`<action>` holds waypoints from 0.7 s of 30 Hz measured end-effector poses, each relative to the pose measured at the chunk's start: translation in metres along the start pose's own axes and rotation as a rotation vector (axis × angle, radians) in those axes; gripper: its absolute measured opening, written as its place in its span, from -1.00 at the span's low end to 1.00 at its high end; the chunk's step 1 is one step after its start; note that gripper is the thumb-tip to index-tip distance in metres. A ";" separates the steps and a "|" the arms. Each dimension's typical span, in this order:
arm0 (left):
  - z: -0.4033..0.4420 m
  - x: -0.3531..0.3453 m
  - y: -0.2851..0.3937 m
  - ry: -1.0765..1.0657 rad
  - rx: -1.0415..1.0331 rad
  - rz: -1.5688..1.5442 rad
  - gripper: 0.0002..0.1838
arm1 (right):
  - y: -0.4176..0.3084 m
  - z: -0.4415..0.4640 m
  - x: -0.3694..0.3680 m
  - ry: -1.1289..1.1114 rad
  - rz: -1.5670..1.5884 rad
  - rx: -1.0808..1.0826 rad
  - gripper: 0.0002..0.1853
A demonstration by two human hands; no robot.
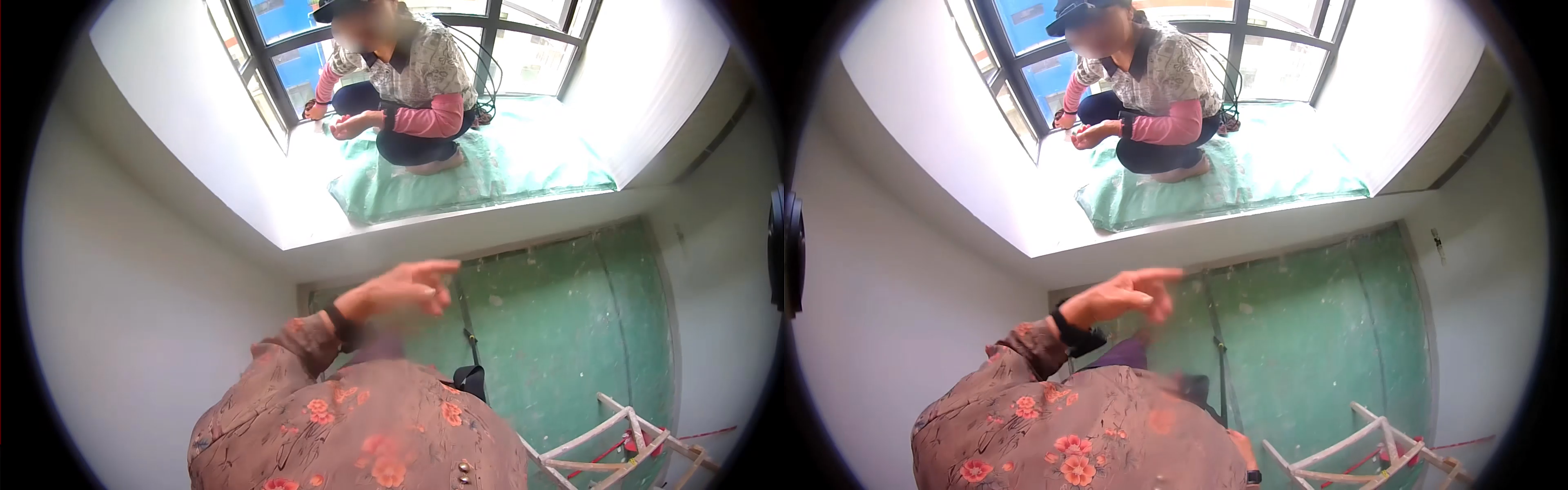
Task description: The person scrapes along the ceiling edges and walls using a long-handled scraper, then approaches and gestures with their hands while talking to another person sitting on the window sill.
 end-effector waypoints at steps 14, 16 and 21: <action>0.031 0.046 -0.048 -0.263 -0.071 0.786 -0.54 | -0.031 0.002 -0.034 0.152 -0.003 -0.042 -0.66; 0.024 0.072 -0.092 -0.276 0.210 0.648 -0.58 | -0.033 0.001 -0.041 0.171 -0.003 -0.050 -0.67; 0.015 0.091 -0.108 -0.326 0.471 0.564 -0.57 | -0.039 0.001 -0.052 0.192 -0.009 -0.049 -0.68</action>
Point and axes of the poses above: each hand's wrist, its own z-axis towards the middle knuckle, its own x-axis out of the back of the hand, y = z × x, the point moved 8 cm from there along z, towards the middle knuckle, and after that the axes turned 1 degree about -y, right-handed, at the moved point
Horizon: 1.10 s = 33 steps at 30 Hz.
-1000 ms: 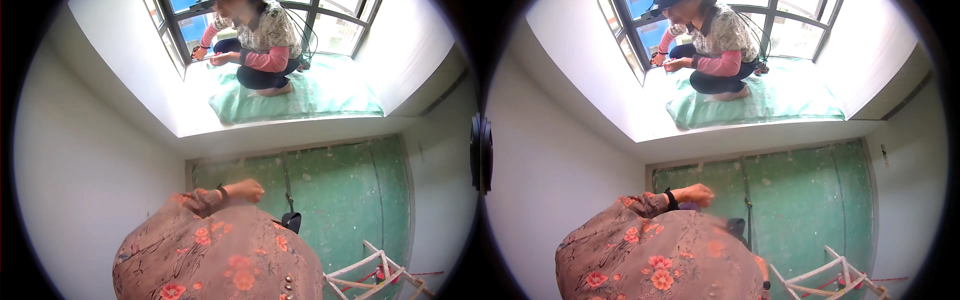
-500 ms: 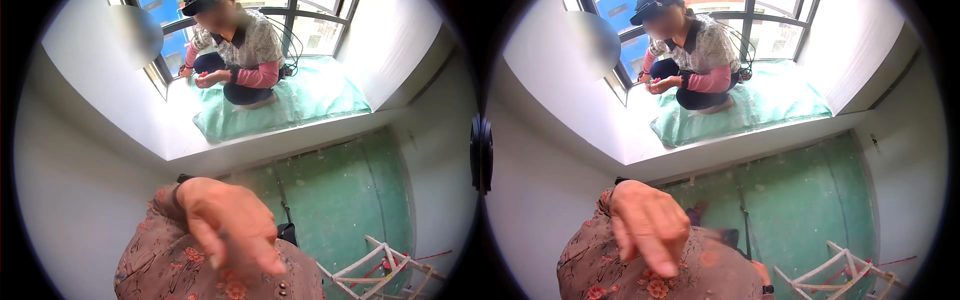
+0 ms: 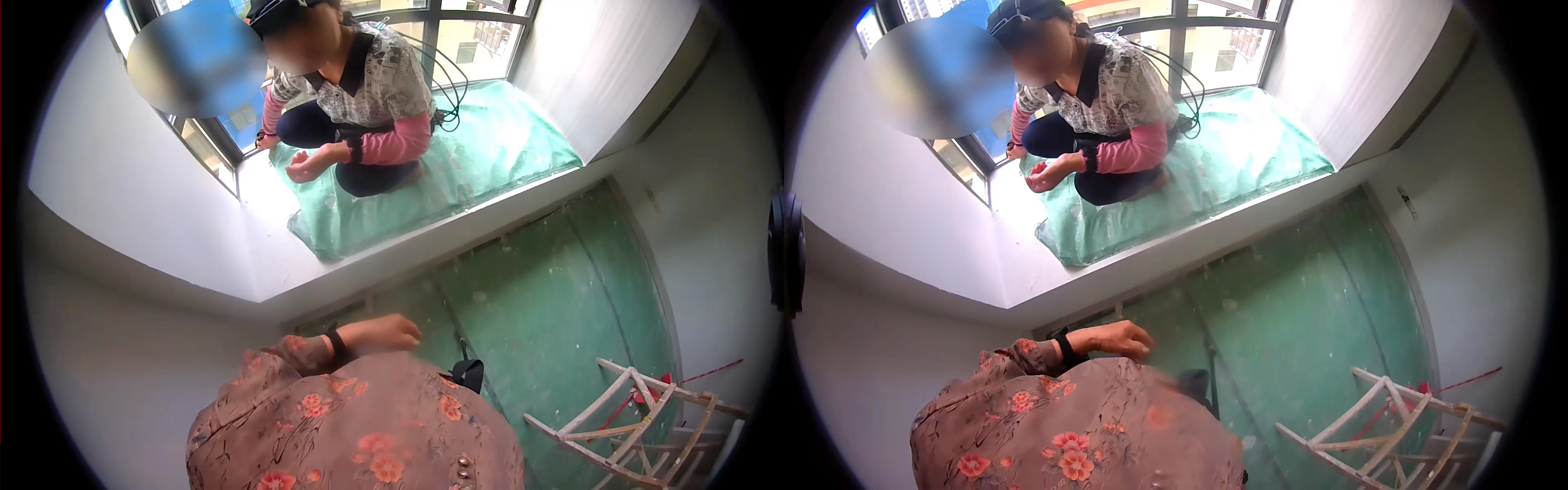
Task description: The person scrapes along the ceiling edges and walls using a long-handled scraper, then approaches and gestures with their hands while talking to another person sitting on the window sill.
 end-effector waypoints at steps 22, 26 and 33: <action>0.037 0.022 -0.006 -0.192 -0.004 -0.082 -0.54 | 0.068 -0.016 -0.095 0.190 -0.257 0.210 -0.71; 0.043 0.024 -0.013 -0.194 0.004 -0.060 -0.54 | 0.041 -0.054 -0.091 0.230 -0.168 0.405 -0.73; 0.046 0.028 -0.022 -0.216 0.001 -0.085 -0.52 | 0.049 -0.082 -0.077 0.220 0.018 -0.076 -0.73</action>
Point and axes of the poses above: each hand's wrist, its own z-axis towards the middle knuckle, its own x-axis out of the back of the hand, y = z × x, the point moved 8 cm from there along z, towards the middle knuckle, and after that the axes turned 1 degree about -y, right-handed, at the moved point
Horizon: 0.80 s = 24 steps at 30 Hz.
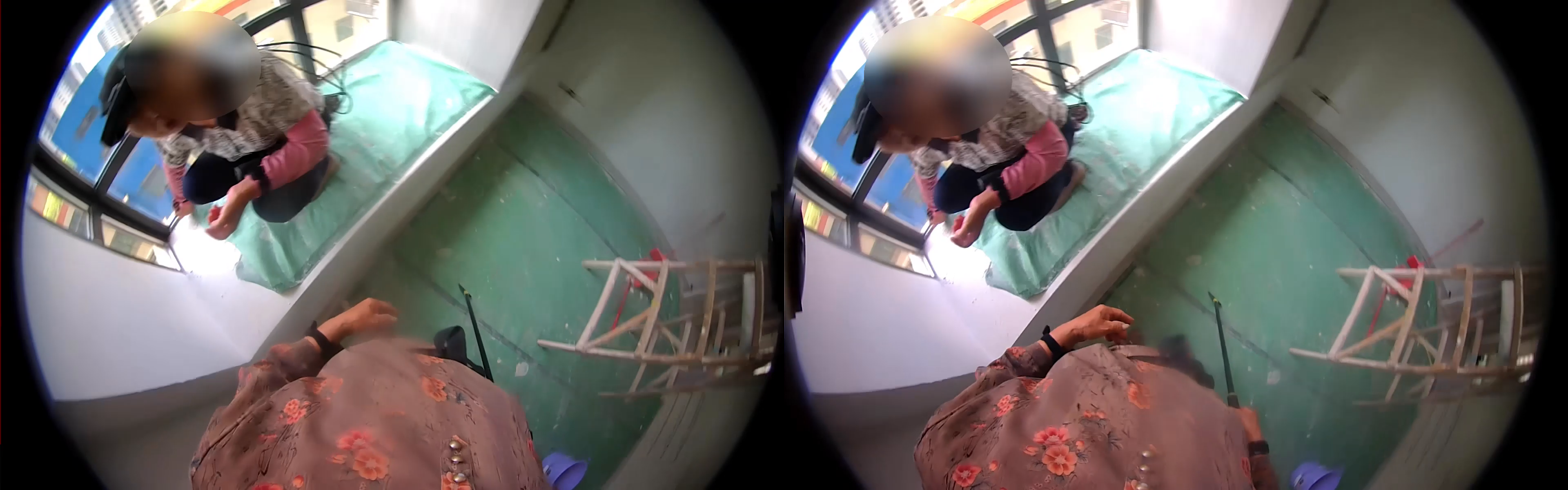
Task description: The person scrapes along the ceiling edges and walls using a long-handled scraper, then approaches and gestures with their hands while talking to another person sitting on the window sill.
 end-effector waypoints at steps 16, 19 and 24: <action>-0.209 0.127 0.222 1.064 -0.789 0.365 -0.07 | -0.153 -0.136 0.041 0.074 -0.123 -0.283 -0.65; -0.196 0.139 0.200 1.103 -0.731 0.308 -0.12 | -0.166 -0.136 0.051 0.084 -0.134 -0.311 -0.63; -0.121 0.162 0.116 0.951 -0.333 0.284 -0.36 | -0.175 -0.109 0.077 0.097 -0.156 -0.352 -0.60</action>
Point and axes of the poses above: each hand's wrist, its own z-axis towards the middle knuckle, its own x-axis out of the back of the hand, y = z × x, the point moved 8 cm from there along z, towards the middle knuckle, and after that the axes turned 1 degree about -y, right-handed, at the moved point
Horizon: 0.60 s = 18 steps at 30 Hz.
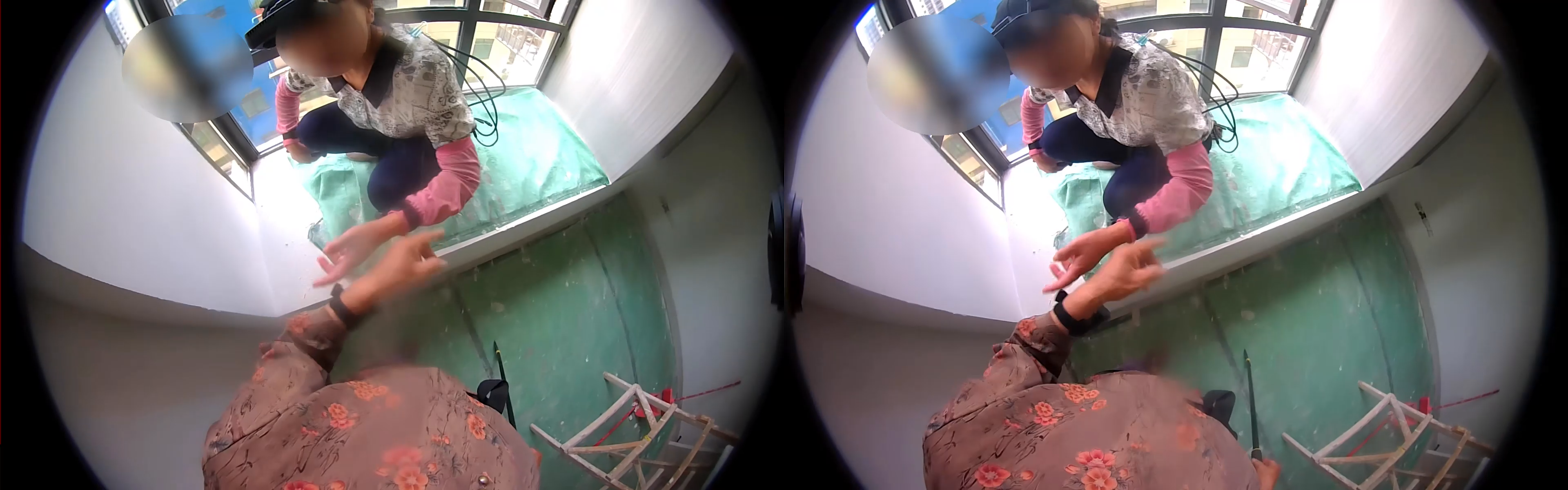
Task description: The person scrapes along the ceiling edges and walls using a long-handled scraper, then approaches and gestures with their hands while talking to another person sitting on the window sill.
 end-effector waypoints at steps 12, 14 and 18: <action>-0.011 -0.032 0.060 -0.584 -0.170 -0.624 -0.21 | 0.009 0.128 0.045 0.131 -0.006 0.033 -0.67; -0.026 -0.006 0.104 -0.623 -0.144 -0.750 -0.28 | 0.021 0.148 0.051 0.179 0.012 0.085 -0.70; -0.030 -0.001 0.078 -0.597 0.018 -0.566 -0.47 | 0.029 0.185 0.062 0.241 0.045 0.172 -0.76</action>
Point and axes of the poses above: each hand's wrist, its own z-axis towards the middle knuckle, its own x-axis out of the back of the hand, y = z × x, the point moved 8 cm from there along z, towards the middle knuckle, and after that the axes turned 1 degree about -y, right-handed, at the moved point
